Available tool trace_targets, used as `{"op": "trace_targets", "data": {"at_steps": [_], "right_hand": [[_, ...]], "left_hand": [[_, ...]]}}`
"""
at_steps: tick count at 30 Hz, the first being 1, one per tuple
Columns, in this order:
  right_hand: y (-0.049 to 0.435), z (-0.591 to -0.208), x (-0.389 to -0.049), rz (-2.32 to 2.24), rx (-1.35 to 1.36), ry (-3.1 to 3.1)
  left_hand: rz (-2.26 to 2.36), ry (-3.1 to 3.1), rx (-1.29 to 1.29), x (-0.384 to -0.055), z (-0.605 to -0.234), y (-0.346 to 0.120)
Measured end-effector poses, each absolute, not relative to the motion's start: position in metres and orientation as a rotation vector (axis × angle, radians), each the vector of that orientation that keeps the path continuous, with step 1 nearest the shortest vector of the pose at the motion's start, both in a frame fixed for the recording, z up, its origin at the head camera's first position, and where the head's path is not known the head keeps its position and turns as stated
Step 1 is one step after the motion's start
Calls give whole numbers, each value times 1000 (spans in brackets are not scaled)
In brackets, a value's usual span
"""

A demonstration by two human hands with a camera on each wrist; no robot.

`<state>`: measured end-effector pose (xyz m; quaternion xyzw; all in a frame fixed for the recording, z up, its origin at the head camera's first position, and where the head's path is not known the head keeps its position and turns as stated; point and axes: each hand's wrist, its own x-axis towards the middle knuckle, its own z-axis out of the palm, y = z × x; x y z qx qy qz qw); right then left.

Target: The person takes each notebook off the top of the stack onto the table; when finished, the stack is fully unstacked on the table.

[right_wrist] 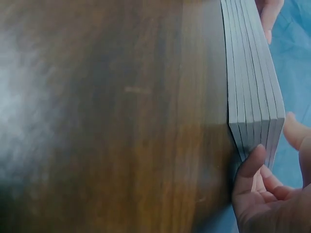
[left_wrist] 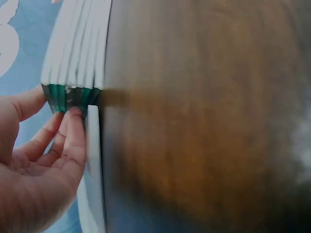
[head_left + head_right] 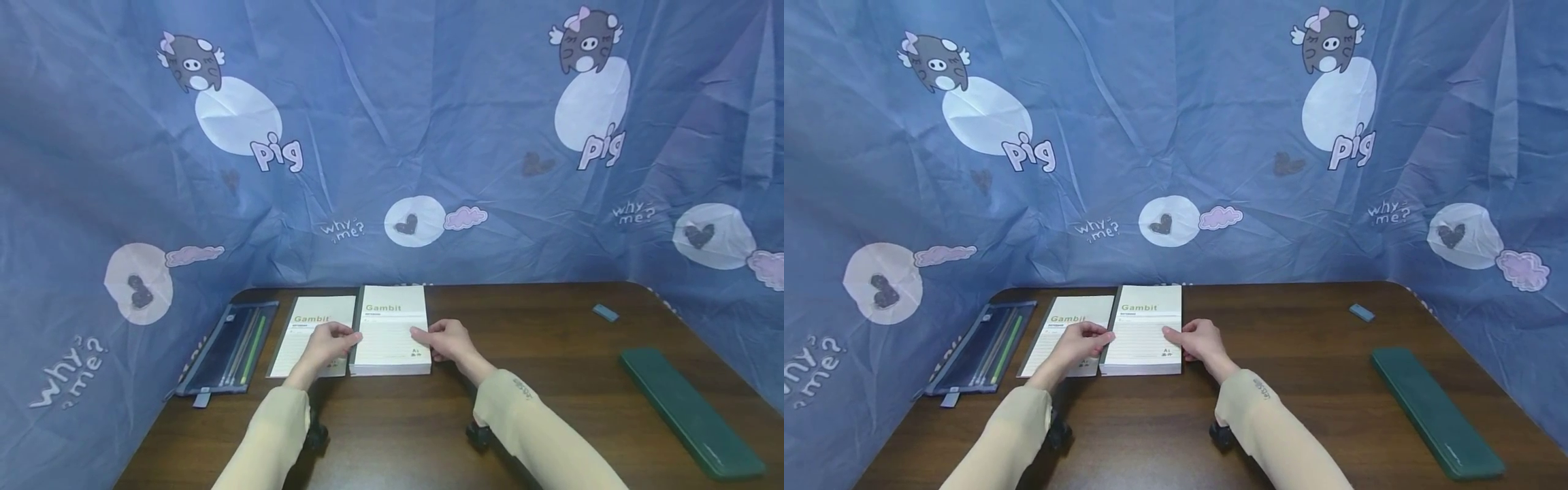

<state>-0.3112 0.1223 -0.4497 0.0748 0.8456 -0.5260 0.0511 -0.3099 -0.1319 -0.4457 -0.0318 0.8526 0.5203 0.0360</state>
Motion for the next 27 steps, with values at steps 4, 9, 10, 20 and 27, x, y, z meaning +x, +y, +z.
{"op": "trace_targets", "data": {"at_steps": [4,9,10,20,27], "right_hand": [[118,-449,-311,-1553,243,2648],[117,-447,-311,-1484,183,2741],[117,-447,-311,-1477,168,2753],[121,-447,-313,-1489,179,2723],[139,-444,-319,-1661,242,2511]], "left_hand": [[1605,2603,-120,-310,-448,-133],[1578,2593,-195,-310,-449,-133],[1571,2589,-217,-310,-449,-133],[1578,2579,-226,-309,-452,-136],[1598,2568,-260,-308,-451,-133]]}}
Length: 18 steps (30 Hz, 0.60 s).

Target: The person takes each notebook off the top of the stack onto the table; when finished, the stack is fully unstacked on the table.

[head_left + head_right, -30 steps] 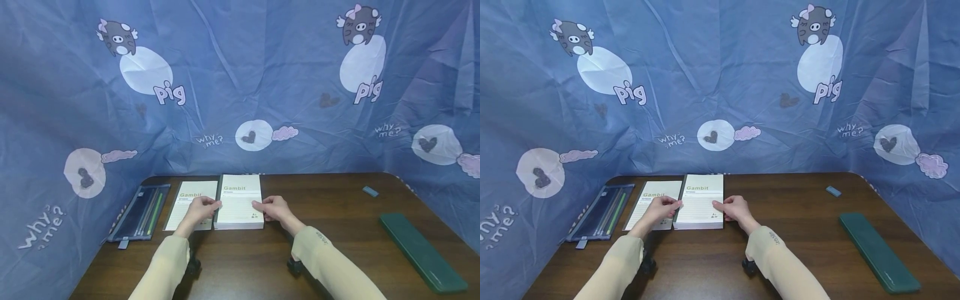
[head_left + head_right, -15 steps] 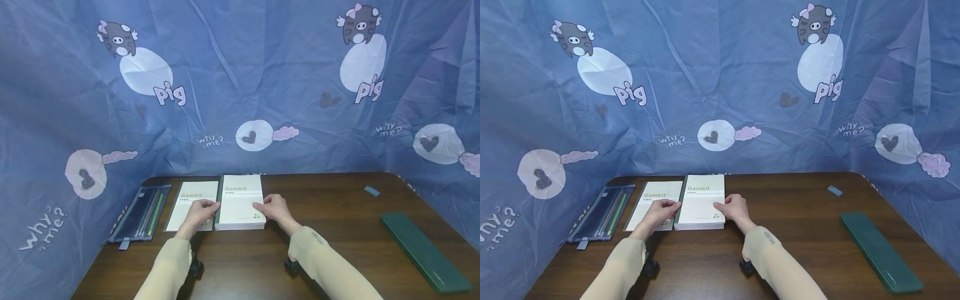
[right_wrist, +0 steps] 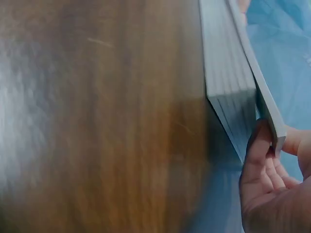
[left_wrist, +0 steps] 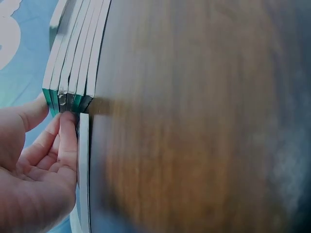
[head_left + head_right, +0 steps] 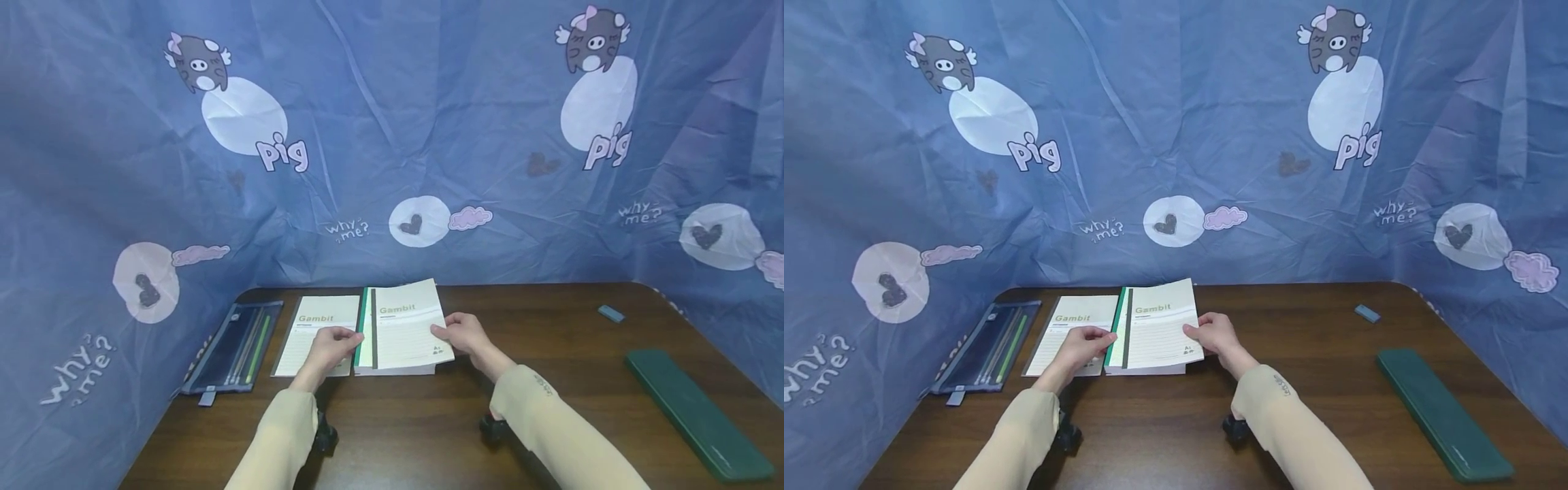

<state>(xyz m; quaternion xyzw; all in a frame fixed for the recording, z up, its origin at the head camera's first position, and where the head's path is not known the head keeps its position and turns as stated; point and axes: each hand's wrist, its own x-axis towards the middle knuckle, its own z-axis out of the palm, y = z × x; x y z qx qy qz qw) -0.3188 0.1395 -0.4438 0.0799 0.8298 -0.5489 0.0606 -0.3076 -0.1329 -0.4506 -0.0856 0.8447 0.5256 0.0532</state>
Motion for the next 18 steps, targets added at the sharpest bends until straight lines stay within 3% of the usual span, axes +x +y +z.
{"op": "trace_targets", "data": {"at_steps": [18], "right_hand": [[225,-431,-321,-1818,293,2341]], "left_hand": [[1604,2558,-231,-311,-454,-135]]}}
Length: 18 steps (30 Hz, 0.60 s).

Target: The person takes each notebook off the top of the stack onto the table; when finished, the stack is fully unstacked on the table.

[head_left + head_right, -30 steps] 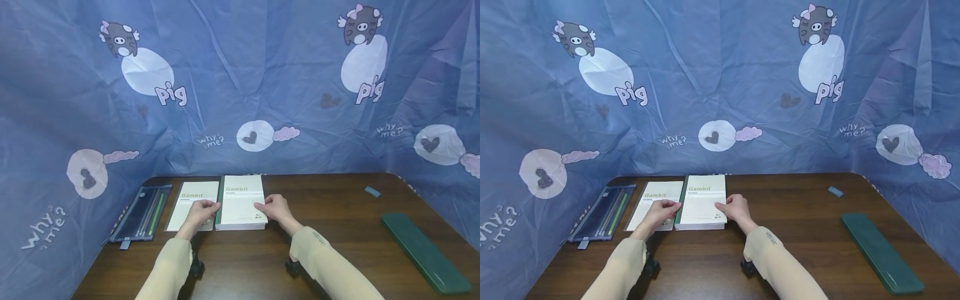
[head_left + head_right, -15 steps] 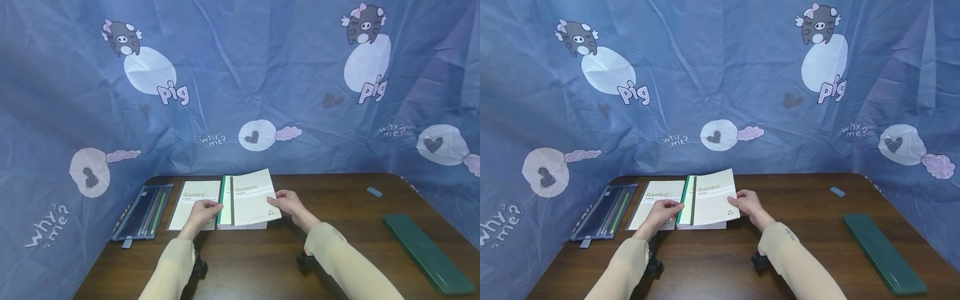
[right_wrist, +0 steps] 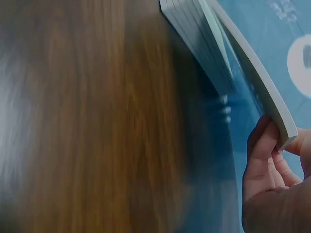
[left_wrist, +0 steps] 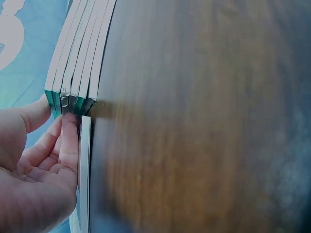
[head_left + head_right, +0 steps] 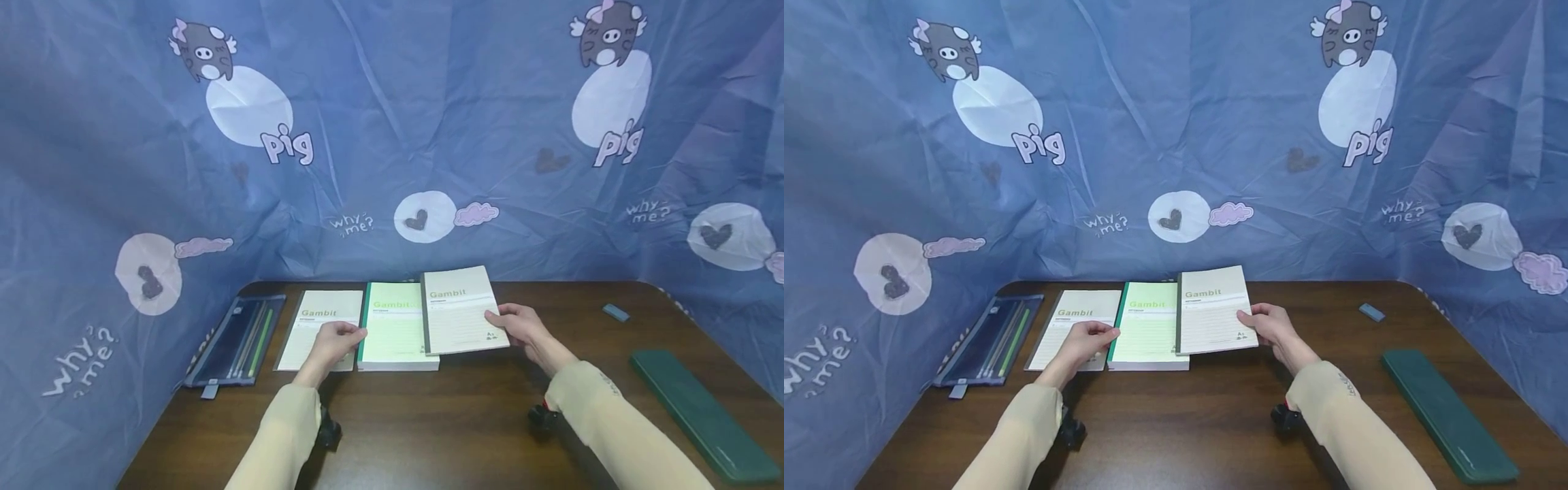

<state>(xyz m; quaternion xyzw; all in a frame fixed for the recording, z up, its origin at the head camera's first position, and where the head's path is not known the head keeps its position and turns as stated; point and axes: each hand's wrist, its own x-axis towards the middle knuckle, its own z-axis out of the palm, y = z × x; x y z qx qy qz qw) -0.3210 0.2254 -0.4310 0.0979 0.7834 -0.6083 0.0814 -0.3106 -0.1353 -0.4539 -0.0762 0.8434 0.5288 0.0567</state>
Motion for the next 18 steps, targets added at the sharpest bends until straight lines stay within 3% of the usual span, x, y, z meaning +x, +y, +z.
{"op": "trace_targets", "data": {"at_steps": [12,18], "right_hand": [[253,-448,-316,-1707,448,2407],[246,-450,-311,-1375,430,2748]], "left_hand": [[1646,2547,-228,-313,-453,-132],[1618,2549,-258,-312,-453,-134]]}}
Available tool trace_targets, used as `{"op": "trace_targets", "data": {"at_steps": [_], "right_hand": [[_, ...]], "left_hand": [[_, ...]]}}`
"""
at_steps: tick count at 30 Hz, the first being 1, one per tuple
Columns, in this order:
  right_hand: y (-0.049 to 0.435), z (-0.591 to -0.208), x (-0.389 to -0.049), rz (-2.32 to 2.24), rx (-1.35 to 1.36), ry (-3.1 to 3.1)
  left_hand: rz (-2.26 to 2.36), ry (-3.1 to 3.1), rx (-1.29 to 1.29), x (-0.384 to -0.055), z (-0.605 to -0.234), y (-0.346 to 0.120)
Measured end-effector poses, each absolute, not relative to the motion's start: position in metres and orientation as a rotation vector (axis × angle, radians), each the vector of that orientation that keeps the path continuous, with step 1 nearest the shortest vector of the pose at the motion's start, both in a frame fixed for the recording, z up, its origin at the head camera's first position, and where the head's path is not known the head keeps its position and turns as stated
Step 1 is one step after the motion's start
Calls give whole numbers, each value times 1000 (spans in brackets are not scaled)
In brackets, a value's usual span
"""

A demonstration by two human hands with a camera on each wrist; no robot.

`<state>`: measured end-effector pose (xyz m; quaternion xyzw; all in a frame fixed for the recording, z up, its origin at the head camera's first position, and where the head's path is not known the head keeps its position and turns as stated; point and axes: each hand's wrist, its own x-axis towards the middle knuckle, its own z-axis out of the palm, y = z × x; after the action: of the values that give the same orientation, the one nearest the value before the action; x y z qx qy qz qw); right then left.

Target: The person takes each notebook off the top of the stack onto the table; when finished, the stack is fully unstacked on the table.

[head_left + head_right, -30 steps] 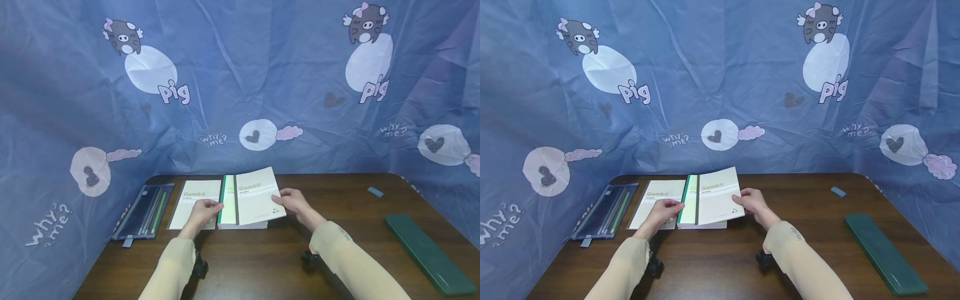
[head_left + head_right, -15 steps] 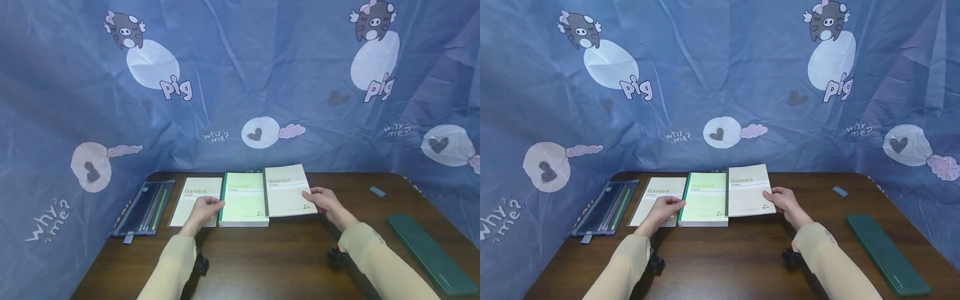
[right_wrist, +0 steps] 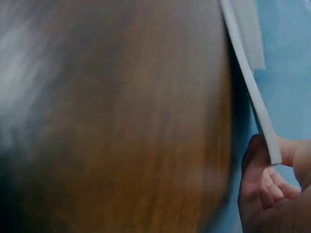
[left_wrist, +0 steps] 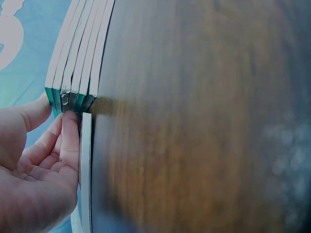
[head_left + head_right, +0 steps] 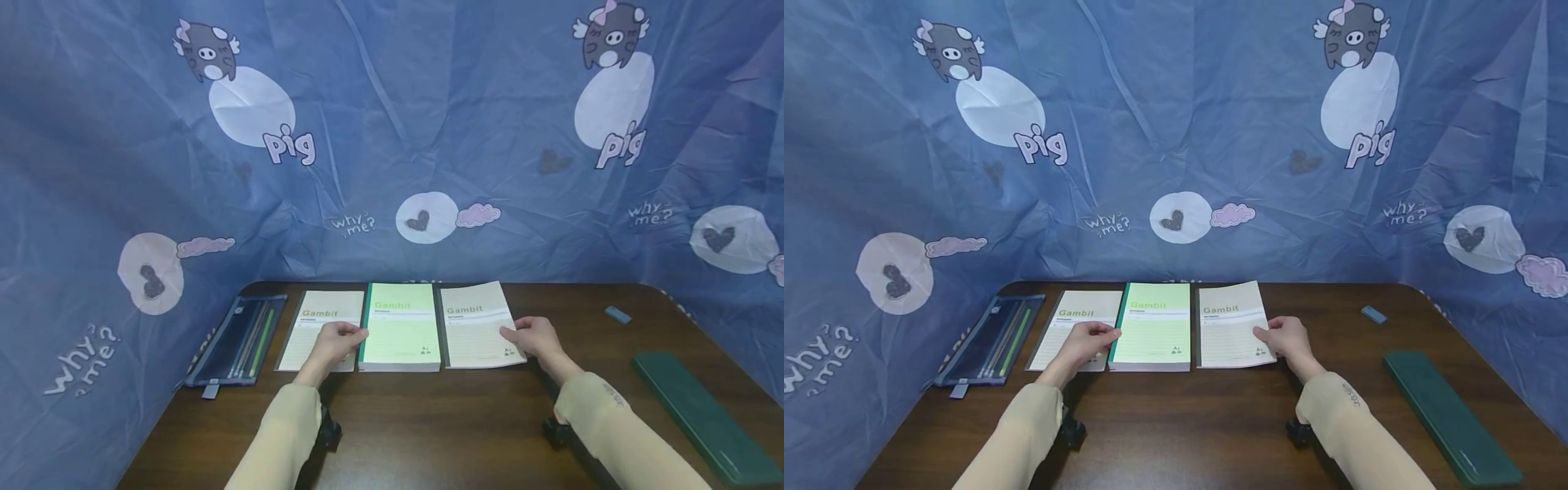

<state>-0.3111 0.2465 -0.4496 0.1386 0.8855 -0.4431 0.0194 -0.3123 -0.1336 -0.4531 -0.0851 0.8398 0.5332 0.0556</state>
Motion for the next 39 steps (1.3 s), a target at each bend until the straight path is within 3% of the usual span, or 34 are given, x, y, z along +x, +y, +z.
{"op": "trace_targets", "data": {"at_steps": [6,20,39], "right_hand": [[243,-447,-308,-1048,325,3022],[238,-442,-308,-743,300,3070],[233,-416,-317,-1165,224,2976]], "left_hand": [[1627,2551,-262,-312,-453,-132],[1637,2554,-245,-312,-454,-134],[1632,2566,-240,-310,-453,-134]]}}
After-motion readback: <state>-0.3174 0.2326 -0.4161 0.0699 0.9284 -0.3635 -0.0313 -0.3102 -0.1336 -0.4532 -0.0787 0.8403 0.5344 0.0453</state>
